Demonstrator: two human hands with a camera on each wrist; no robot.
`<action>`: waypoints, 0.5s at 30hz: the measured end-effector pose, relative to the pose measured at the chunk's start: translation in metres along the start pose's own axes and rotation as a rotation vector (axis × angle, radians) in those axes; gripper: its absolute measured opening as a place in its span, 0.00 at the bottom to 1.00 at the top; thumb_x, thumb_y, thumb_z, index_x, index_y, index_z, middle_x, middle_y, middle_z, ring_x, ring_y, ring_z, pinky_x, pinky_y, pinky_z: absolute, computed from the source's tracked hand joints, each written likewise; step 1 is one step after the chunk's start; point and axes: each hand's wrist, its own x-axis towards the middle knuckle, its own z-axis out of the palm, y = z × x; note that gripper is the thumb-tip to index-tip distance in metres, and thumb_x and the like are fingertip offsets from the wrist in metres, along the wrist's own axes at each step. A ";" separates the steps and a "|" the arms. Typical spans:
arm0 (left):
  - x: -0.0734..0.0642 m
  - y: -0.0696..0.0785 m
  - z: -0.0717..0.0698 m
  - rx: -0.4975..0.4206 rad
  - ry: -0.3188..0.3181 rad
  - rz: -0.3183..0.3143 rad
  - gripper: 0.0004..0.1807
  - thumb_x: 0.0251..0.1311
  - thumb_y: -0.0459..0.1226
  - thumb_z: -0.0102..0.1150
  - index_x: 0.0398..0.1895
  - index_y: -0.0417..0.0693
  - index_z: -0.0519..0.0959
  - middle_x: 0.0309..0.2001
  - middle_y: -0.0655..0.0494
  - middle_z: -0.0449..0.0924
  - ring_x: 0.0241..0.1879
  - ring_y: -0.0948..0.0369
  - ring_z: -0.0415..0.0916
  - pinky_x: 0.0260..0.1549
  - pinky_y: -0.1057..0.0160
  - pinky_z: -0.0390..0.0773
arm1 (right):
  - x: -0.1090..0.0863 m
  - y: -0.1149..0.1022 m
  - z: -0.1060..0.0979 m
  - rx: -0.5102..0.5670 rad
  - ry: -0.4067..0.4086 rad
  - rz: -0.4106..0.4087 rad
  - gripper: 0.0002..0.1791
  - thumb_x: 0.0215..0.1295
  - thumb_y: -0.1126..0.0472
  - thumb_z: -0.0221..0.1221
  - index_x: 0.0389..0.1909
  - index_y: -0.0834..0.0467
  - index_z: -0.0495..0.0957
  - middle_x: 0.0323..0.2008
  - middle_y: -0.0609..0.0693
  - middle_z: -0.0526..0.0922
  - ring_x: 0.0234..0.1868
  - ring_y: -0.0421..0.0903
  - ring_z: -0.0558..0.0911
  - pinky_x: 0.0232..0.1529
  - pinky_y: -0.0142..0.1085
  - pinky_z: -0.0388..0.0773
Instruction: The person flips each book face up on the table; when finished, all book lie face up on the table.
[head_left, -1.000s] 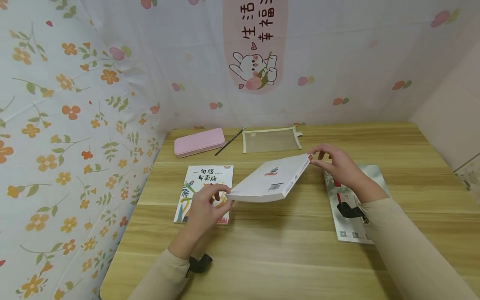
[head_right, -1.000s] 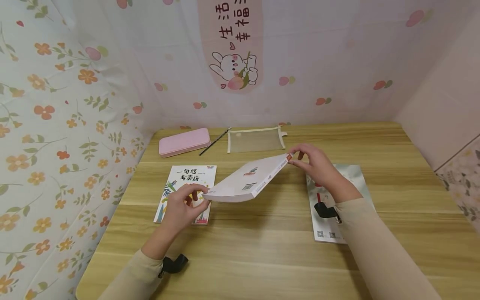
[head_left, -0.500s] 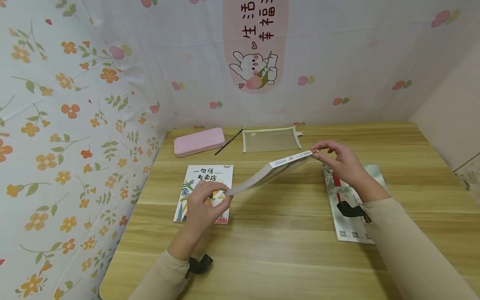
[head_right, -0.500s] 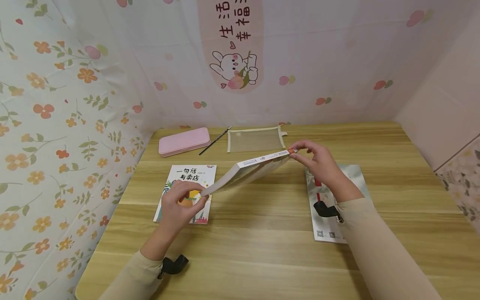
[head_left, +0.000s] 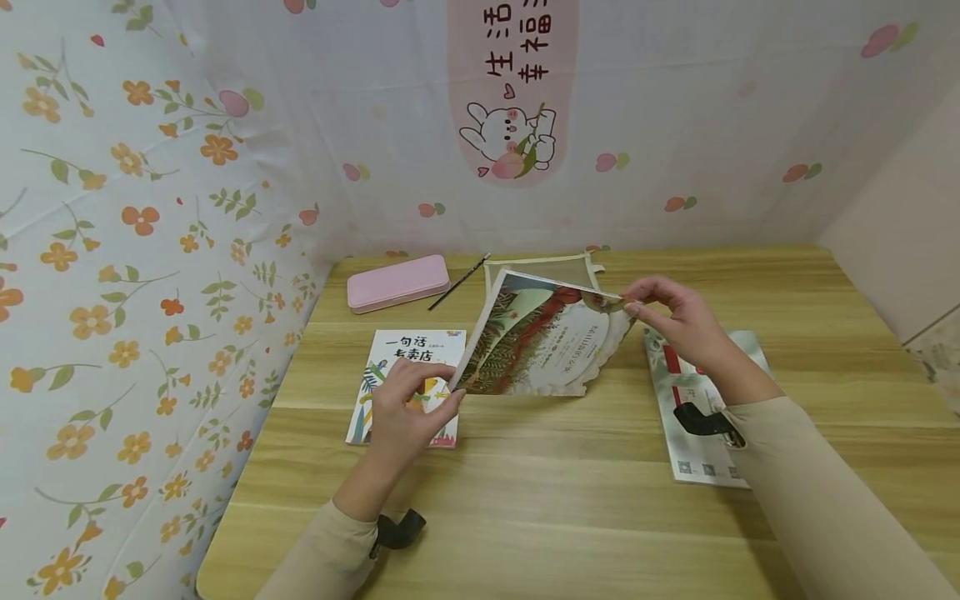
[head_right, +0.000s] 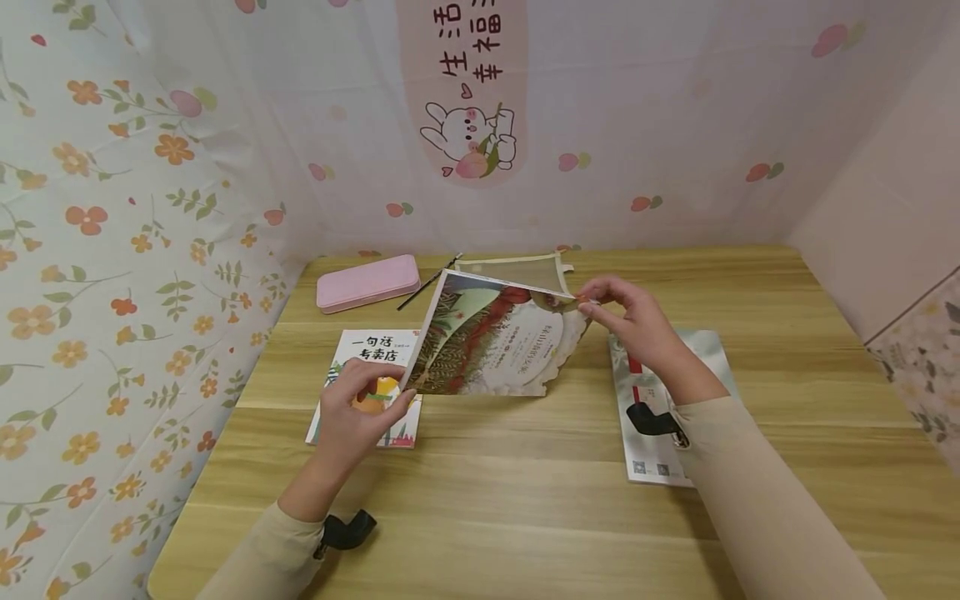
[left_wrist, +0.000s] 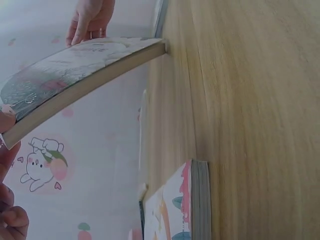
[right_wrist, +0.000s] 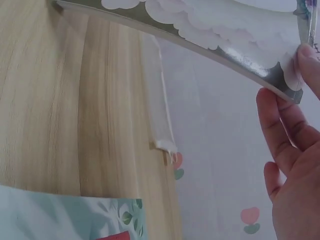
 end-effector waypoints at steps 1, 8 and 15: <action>-0.001 0.000 0.000 -0.006 0.000 0.000 0.15 0.47 0.29 0.77 0.40 0.50 0.88 0.33 0.56 0.88 0.30 0.60 0.67 0.27 0.60 0.66 | 0.000 0.000 0.001 0.002 -0.004 -0.006 0.10 0.71 0.70 0.61 0.51 0.62 0.81 0.42 0.34 0.83 0.49 0.33 0.79 0.53 0.26 0.70; -0.002 0.000 -0.002 -0.065 -0.034 0.011 0.18 0.47 0.27 0.76 0.42 0.48 0.85 0.33 0.56 0.85 0.30 0.60 0.64 0.27 0.60 0.63 | 0.001 -0.002 0.002 -0.016 -0.071 0.009 0.09 0.73 0.67 0.61 0.51 0.59 0.81 0.41 0.44 0.84 0.45 0.39 0.79 0.46 0.26 0.73; -0.002 -0.001 -0.005 -0.069 -0.109 0.017 0.16 0.50 0.28 0.74 0.43 0.49 0.87 0.33 0.57 0.85 0.33 0.61 0.68 0.30 0.59 0.65 | -0.001 0.005 0.008 -0.027 -0.153 0.079 0.09 0.75 0.63 0.60 0.52 0.57 0.82 0.40 0.52 0.83 0.39 0.46 0.80 0.38 0.34 0.77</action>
